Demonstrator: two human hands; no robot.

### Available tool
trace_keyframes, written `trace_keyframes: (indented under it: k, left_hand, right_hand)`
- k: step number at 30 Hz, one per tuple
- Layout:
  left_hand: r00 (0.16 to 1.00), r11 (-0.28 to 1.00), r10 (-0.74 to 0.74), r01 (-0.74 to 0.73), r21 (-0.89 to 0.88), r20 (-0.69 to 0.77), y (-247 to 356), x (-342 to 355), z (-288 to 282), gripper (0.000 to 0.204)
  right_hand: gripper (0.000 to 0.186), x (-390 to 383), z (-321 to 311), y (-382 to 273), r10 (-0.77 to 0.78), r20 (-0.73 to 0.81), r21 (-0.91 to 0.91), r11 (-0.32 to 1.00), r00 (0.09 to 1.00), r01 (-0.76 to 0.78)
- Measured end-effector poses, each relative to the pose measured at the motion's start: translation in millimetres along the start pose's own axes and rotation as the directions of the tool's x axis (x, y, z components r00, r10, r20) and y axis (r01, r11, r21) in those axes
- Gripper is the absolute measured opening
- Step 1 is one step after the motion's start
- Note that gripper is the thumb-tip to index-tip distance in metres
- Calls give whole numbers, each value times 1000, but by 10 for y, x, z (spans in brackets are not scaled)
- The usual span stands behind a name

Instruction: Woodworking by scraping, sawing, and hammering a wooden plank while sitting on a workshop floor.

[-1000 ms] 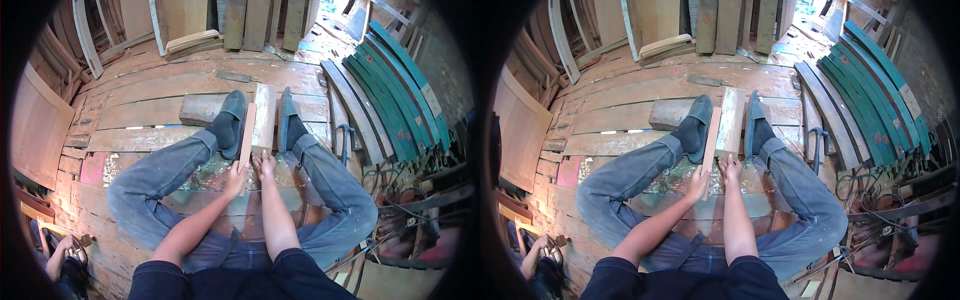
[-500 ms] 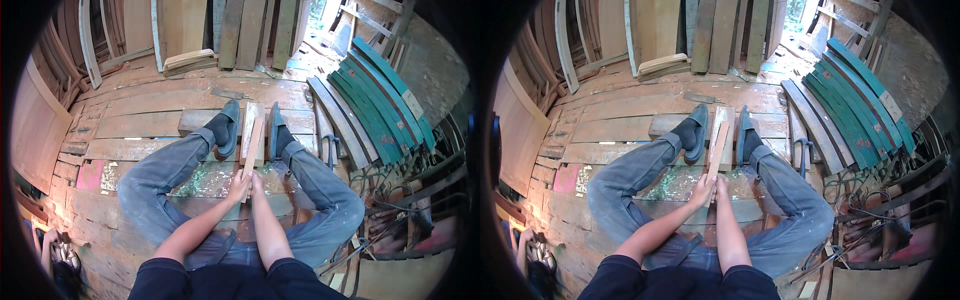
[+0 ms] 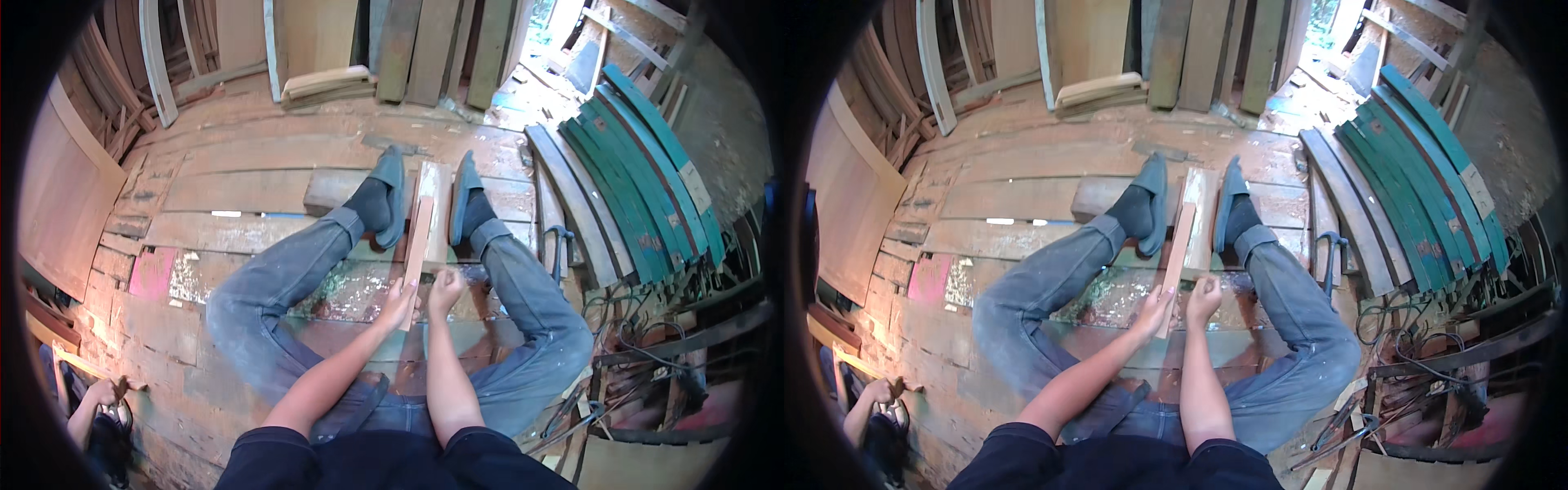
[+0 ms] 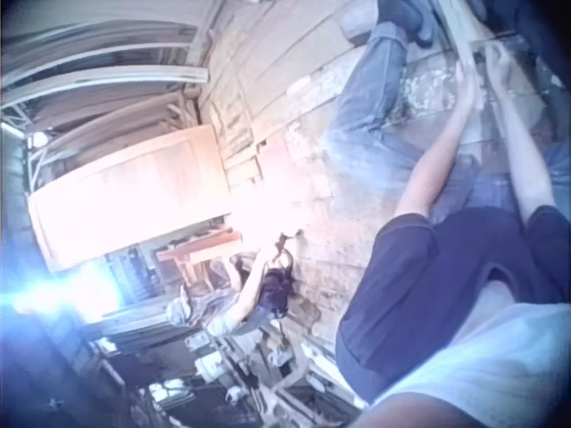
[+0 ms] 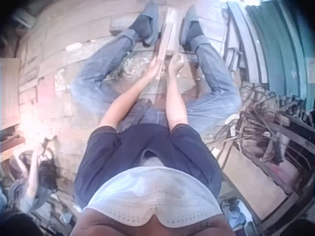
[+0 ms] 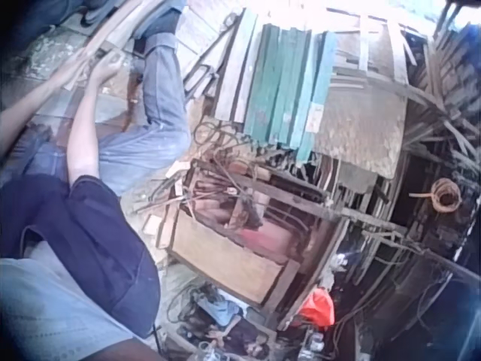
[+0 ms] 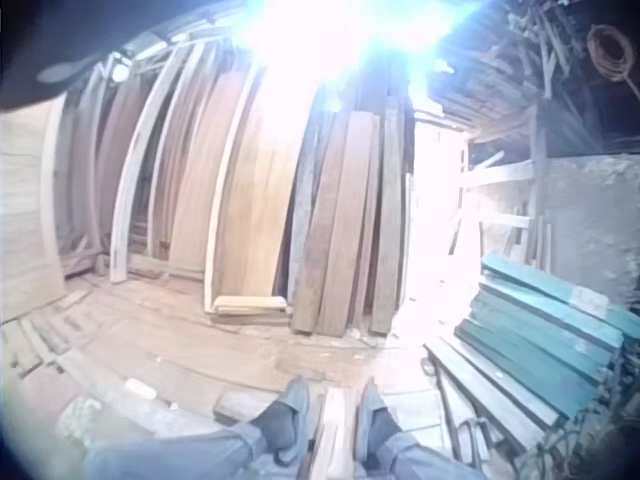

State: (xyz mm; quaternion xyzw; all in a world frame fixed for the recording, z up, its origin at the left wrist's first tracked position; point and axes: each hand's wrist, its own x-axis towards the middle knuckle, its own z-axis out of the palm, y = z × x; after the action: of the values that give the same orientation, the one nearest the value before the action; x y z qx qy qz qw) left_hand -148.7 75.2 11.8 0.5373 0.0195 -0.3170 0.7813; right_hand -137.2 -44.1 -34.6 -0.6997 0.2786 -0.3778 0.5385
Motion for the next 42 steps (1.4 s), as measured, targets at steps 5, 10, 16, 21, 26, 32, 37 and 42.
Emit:
trace_keyframes:
  k: [5, 10, 16, 21, 26, 32, 37, 42]
  left_hand:
    - [994, 993, -113, 113, 32, -7, -69, 48, -66, 24]
    - [983, 981, -178, 181, -71, 52, -198, 110, -133, 27]
    - [976, 973, -208, 214, -89, 70, -227, 156, -137, 32]
    - [975, 969, -219, 220, -113, 23, -319, 156, -71, 32]
    - [972, 967, -234, 233, -104, 3, -373, 185, -17, 28]
    - [981, 980, -194, 194, -40, 3, -522, 266, -67, 27]
    - [969, 970, -240, 237, -50, -67, -597, 301, -59, 29]
    - [960, 963, -268, 263, -61, -85, -591, 280, 5, 30]
  right_hand:
    - [8, 348, 27, -766, -114, -29, 183, 976, 993, 117]
    - [12, 594, 194, -802, -57, 166, 296, 955, 984, 6]
    - [11, 1032, 637, -824, -255, 234, 79, 967, 938, 243]
    - [20, 1360, 1130, -709, -466, 275, -59, 865, 841, 498]
    - [24, 1382, 1385, -378, -372, 167, 8, 927, 913, 376]
    - [21, 1338, 1276, -317, -282, 208, 89, 959, 937, 269]
    - [19, 1338, 1298, -277, -229, 195, 182, 964, 954, 194]
    - [16, 1312, 1343, -317, -203, 215, 351, 929, 955, 118]
